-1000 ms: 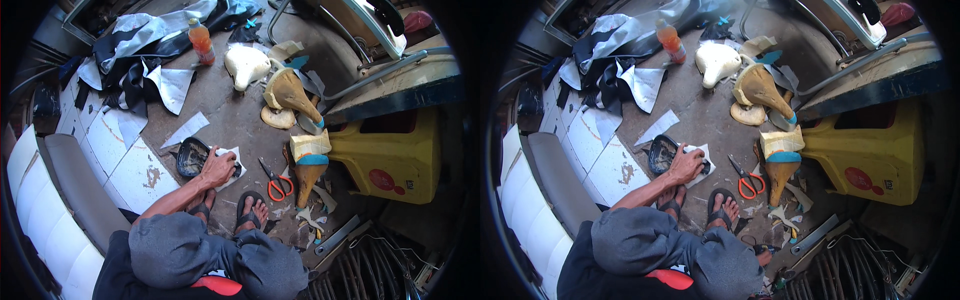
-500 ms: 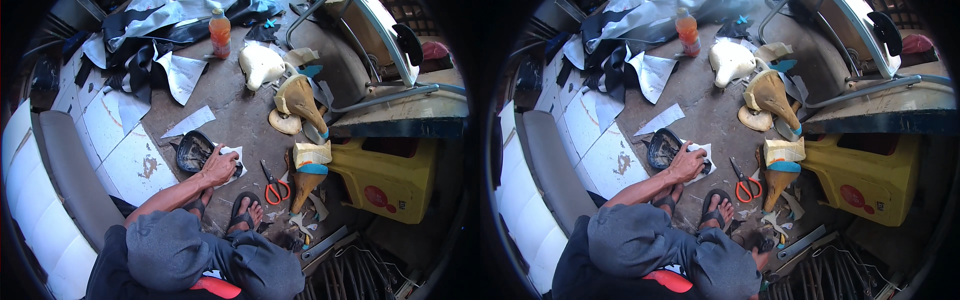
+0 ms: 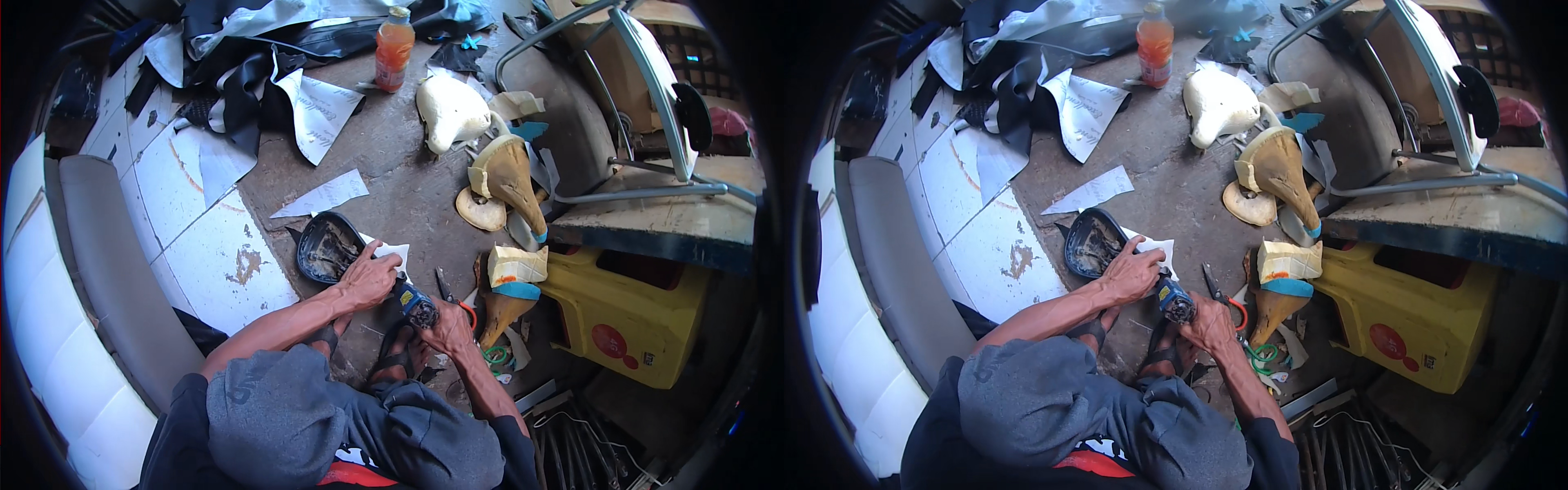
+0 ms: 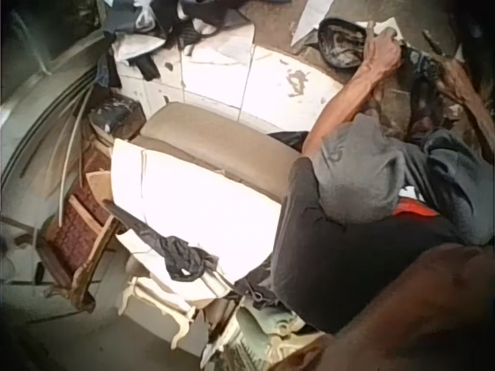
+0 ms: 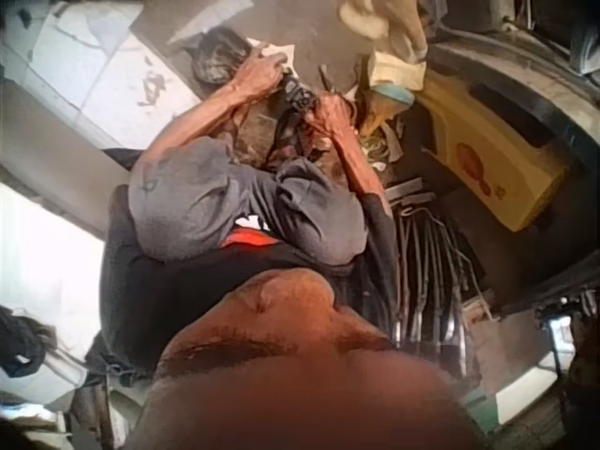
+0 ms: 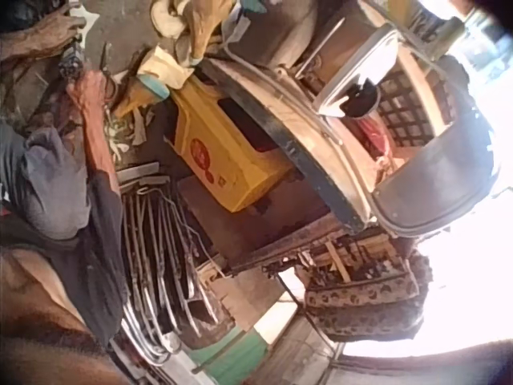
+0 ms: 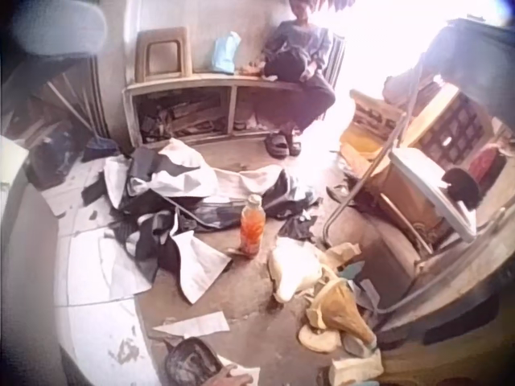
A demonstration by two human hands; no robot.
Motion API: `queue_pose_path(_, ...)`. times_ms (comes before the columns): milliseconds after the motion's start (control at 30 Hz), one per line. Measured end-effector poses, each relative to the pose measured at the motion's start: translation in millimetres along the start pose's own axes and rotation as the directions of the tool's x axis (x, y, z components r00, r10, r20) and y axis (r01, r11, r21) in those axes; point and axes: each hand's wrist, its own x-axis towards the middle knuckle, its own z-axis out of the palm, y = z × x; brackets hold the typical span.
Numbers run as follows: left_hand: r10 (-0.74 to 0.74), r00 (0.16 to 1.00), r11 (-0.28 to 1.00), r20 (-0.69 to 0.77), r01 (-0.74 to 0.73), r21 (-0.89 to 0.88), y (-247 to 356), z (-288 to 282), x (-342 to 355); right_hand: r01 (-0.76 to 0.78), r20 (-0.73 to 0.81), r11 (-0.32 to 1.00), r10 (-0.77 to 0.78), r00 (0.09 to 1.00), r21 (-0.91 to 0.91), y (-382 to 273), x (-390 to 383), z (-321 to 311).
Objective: The person covers a bike seat with black fabric, staples the edges using a pneumatic stapler, cuts the excess material with scissors, and wipes the seat surface with a white cloth.
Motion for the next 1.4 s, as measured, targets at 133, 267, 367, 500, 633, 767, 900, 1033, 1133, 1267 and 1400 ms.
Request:
queue_pose_path(133, 0.018, 1.0, 1.0, 0.015, -0.018, -0.015, 4, -4, 1, 0.004, 0.062, 0.998, 0.001, 0.998, -0.07, 6, 5, -1)
queue_pose_path(267, 0.069, 0.996, 0.998, -0.064, -0.068, 0.013, 0, -7, 0, 0.034, 0.103, 0.997, -0.027, 0.994, -0.069, 5, 15, -4)
queue_pose_path(367, 0.097, 0.987, 0.995, -0.13, -0.099, -0.012, -2, -10, -4, -0.053, 0.219, 0.989, 0.083, 0.972, -0.139, -8, 23, -13)
queue_pose_path(500, -0.013, 0.956, 0.967, -0.292, -0.062, -0.248, -4, -13, -6, -0.068, 0.302, 0.975, 0.131, 0.944, -0.212, -14, 25, -16)
queue_pose_path(633, -0.016, 0.943, 0.955, -0.331, -0.084, -0.286, -3, -7, -11, -0.063, 0.31, 0.954, 0.158, 0.937, -0.294, -13, 23, -15)
queue_pose_path(767, -0.013, 0.945, 0.955, -0.326, -0.086, -0.285, -4, -5, -15, -0.12, 0.315, 0.941, 0.223, 0.923, -0.316, -19, 26, -13)
queue_pose_path(900, -0.017, 0.927, 0.95, -0.374, -0.102, -0.295, -3, 2, -17, -0.053, 0.249, 0.958, 0.127, 0.96, -0.283, -16, 21, -6)
queue_pose_path(1033, 0.023, 0.925, 0.962, -0.379, -0.124, -0.244, -7, 5, -16, -0.09, 0.208, 0.947, 0.16, 0.965, -0.308, -21, 17, -7)
queue_pose_path(1133, 0.035, 0.907, 0.963, -0.419, -0.143, -0.229, -5, 6, -8, -0.057, 0.122, 0.965, 0.091, 0.988, -0.257, -8, 11, -4)
queue_pose_path(1267, 0.011, 0.915, 0.975, -0.403, -0.101, -0.201, -2, 3, -10, -0.108, -0.008, 0.994, 0.108, 0.994, -0.019, 2, -11, 13)
queue_pose_path(1400, 0.034, 0.903, 0.981, -0.428, -0.111, -0.156, -3, 2, -14, -0.093, -0.058, 0.995, 0.091, 0.994, -0.047, 0, -30, 5)
